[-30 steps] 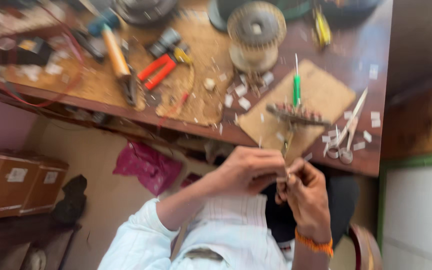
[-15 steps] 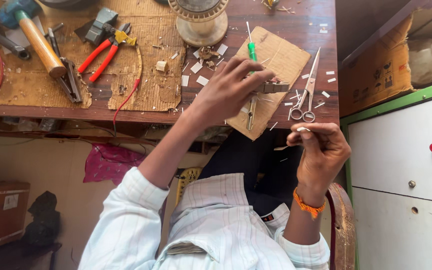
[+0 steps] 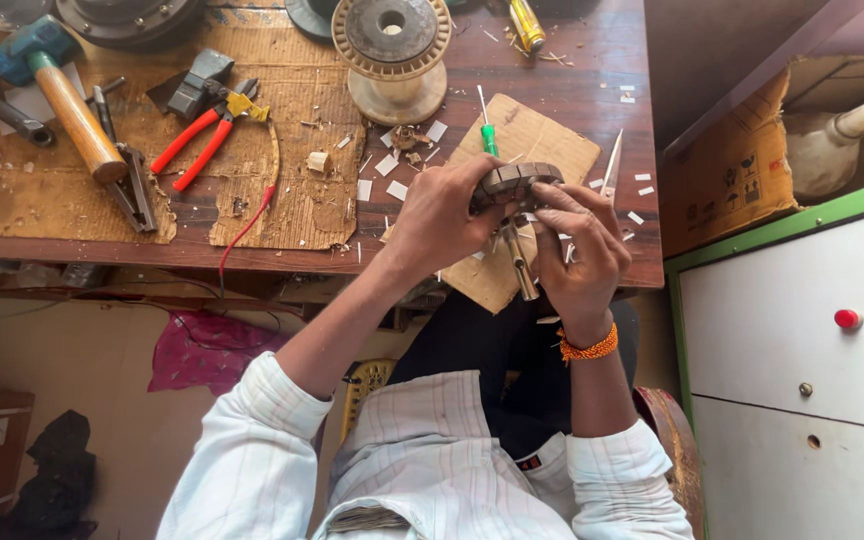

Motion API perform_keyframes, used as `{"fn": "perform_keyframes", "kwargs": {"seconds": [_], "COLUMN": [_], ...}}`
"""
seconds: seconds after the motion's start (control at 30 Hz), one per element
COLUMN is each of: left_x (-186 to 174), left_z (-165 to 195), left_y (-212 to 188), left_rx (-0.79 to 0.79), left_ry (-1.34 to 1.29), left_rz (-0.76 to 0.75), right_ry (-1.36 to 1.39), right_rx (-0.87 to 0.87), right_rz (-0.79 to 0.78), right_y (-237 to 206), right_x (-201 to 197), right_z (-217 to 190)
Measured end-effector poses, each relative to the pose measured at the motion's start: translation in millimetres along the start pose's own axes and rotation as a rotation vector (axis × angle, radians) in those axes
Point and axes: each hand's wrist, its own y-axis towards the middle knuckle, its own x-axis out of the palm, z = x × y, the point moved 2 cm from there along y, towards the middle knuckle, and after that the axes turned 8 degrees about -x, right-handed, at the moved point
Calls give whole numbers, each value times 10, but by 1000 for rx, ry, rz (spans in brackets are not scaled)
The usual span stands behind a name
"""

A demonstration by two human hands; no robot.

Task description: The person works on a motor armature, using a screwdriver to adjust copper windings and scissors to cut small white insulating strips. They repeatedly insert the strips into slots on the armature and trim them to fit.

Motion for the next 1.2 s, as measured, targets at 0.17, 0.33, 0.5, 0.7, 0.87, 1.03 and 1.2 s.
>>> {"fn": "perform_keyframes", "kwargs": {"seconds": [0.17,0.33,0.5,0.7,0.87,1.03,1.2], "left_x": [-16,-8,8,-21,8,3,12], "left_z": [-31,28,31,-60,-130,-180,-168], "left_y": [6,30,29,56,163,236,219], "left_rx": [-37,-58,-106,-140,-290,-249,-197], "left_ry": [-76,-94,-130,-340,-323,-444,-450], "left_rz": [-52,-74,-44,-38,-51,-79,-89], "right_ry": [-46,65,180,443,366,347,56], "right_rx": [-16,99,283,317,322,367,255], "right_rz": [33,62,141,125,-57,-19,-19], "right_y": [-42,-74,-193,-238,-95,45,130], "right_x": [81,132,264,363,279,166,66], "right_z": [34,129,245,285,270,284,273]}}
